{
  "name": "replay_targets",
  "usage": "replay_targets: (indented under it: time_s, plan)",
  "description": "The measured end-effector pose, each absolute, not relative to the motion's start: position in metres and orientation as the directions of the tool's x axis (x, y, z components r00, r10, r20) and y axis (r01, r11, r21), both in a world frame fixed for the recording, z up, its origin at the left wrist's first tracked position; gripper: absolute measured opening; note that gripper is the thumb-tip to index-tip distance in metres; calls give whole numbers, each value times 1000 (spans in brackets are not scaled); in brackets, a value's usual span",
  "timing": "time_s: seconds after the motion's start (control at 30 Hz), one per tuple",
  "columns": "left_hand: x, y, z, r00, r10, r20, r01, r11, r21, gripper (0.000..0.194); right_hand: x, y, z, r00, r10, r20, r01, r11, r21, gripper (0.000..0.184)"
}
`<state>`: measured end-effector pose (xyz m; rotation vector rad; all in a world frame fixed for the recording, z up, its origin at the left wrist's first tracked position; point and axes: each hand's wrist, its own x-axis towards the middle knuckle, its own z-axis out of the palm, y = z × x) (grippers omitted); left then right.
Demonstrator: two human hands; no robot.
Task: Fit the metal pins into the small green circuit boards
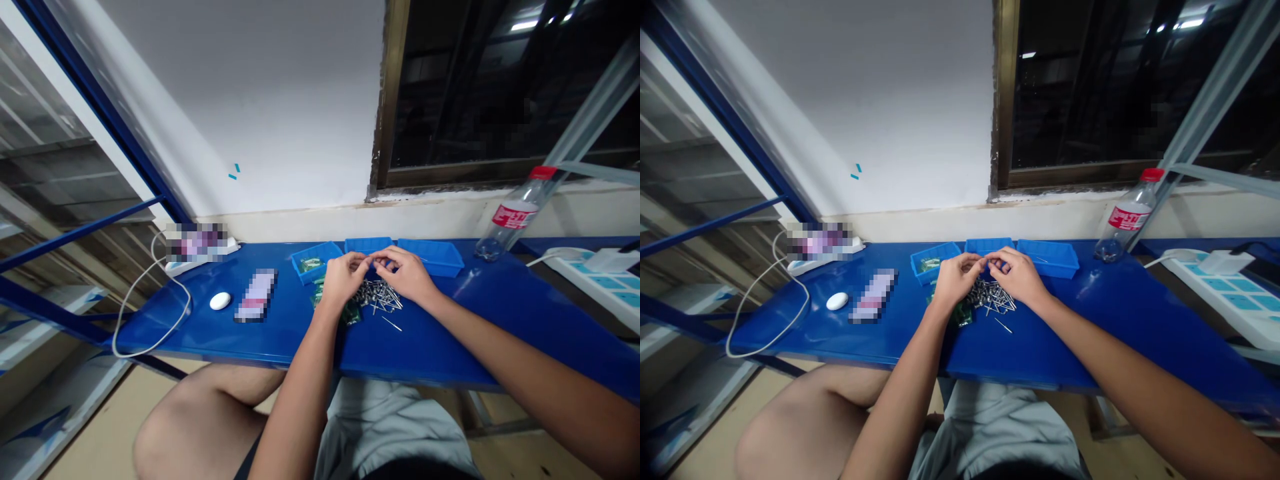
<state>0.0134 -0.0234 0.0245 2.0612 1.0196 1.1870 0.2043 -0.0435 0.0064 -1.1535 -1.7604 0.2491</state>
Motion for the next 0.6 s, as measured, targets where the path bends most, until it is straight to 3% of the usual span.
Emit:
replay_targets:
  time_s: [0.13, 0.27, 0.37, 0.6]
  plan:
    - [13, -24, 25, 367, 833, 415, 363, -538, 761, 25, 205, -43, 6, -54, 789, 612, 566, 529, -633, 15]
    - [13, -20, 21, 355, 842, 407, 344, -522, 780, 17, 204, -43, 4, -91, 788, 609, 553, 549, -627, 15]
    - [12, -18, 19, 344, 837, 426, 343, -535, 772, 14, 203, -43, 4, -40, 823, 567, 522, 501, -690, 17]
    - [13, -17, 17, 363, 811, 458, 330, -572, 751, 18, 203, -36, -6, -28, 858, 513, 456, 468, -757, 18]
